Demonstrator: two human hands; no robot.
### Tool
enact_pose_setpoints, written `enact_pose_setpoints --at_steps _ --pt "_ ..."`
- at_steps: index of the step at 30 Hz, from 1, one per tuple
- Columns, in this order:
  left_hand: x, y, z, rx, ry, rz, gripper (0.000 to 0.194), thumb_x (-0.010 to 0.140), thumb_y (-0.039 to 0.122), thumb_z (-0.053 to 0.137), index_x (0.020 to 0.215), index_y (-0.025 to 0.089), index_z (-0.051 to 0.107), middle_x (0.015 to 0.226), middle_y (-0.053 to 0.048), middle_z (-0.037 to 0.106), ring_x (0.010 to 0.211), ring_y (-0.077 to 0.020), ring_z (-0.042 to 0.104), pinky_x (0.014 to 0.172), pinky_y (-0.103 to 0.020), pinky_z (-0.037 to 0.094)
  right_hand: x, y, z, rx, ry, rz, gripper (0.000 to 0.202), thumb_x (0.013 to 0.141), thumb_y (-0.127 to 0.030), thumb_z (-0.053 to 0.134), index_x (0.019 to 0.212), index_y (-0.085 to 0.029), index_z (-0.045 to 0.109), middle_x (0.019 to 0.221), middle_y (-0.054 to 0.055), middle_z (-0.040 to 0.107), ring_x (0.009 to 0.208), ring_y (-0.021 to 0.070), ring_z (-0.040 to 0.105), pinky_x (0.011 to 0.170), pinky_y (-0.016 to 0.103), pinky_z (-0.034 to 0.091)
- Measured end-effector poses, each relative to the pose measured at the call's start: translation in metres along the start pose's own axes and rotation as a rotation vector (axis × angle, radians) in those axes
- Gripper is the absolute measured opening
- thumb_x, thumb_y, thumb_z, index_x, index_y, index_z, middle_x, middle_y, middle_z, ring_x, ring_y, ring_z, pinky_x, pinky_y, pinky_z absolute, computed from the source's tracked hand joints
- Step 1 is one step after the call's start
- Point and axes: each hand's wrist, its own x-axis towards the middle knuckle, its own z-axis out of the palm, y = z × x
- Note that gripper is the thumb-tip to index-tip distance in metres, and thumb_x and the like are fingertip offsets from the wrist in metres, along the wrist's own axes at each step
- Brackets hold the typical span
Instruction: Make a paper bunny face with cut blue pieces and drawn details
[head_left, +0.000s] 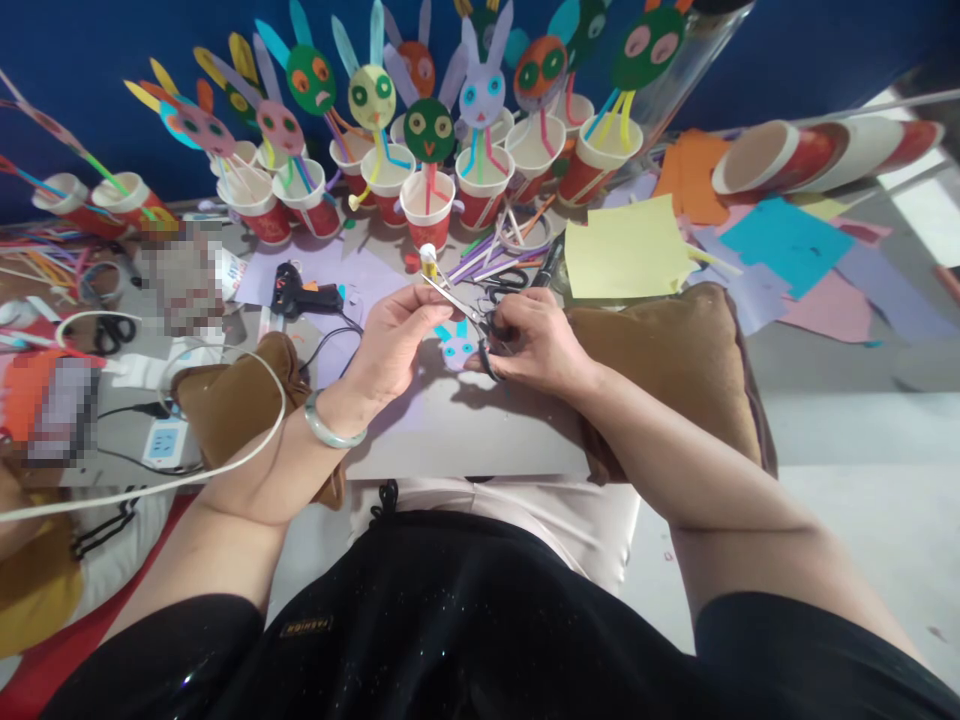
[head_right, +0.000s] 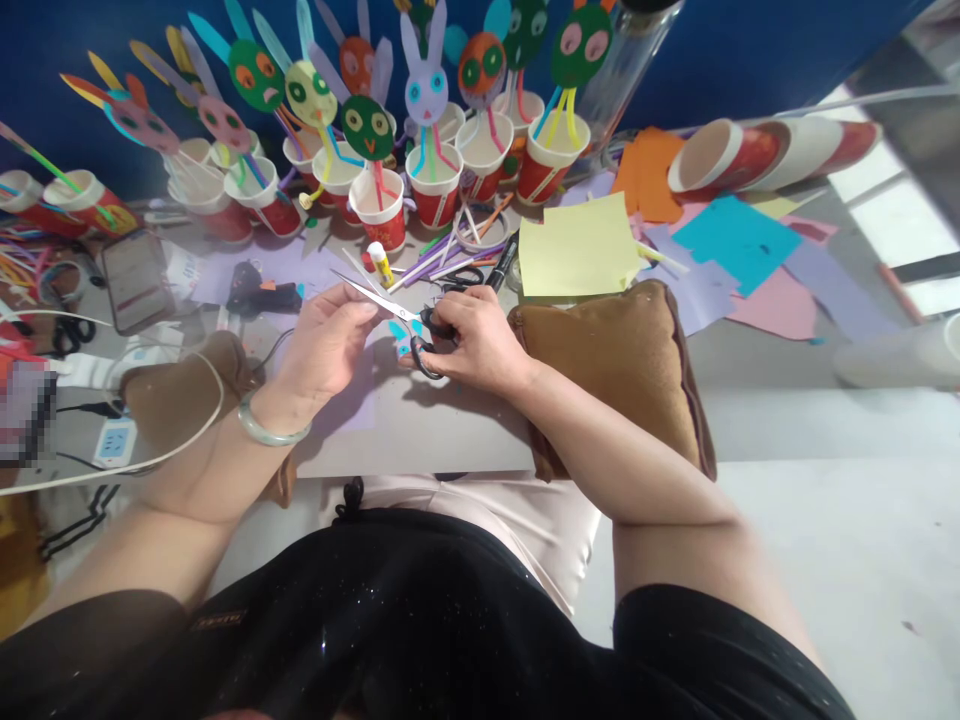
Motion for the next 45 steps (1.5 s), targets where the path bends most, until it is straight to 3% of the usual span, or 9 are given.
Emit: enact_pose_setpoints --at_steps 25,45 --pt "-0.001 0.003 0.002 -0.001 -0.001 -0.003 0.020 0.077 0.036 0.083 0.079 0.023 0.069 0.082 0.001 0.075 0.081 -0.0145 0.071 0.086 -0.032 0.057 0.001 0.004 0.001 0.061 -0.018 0.023 0.062 0.081 -0.076 0.072 0.068 -0.024 0.040 0.061 -0.005 0.045 0.063 0.0146 0.040 0.078 0.037 0.035" --pt "0.001 0.001 0.001 -0.055 -0.030 -0.051 0.017 0.078 0.034 0.082 0.074 0.020 0.072 0.077 -0.001 0.075 0.076 -0.0123 0.067 0.079 -0.028 0.052 0.008 0.015 0.000 0.034 0.007 0.018 0.060 0.084 -0.072 0.069 0.066 -0.026 0.037 0.058 -0.005 0.044 0.058 0.0135 0.038 0.064 0.033 0.033"
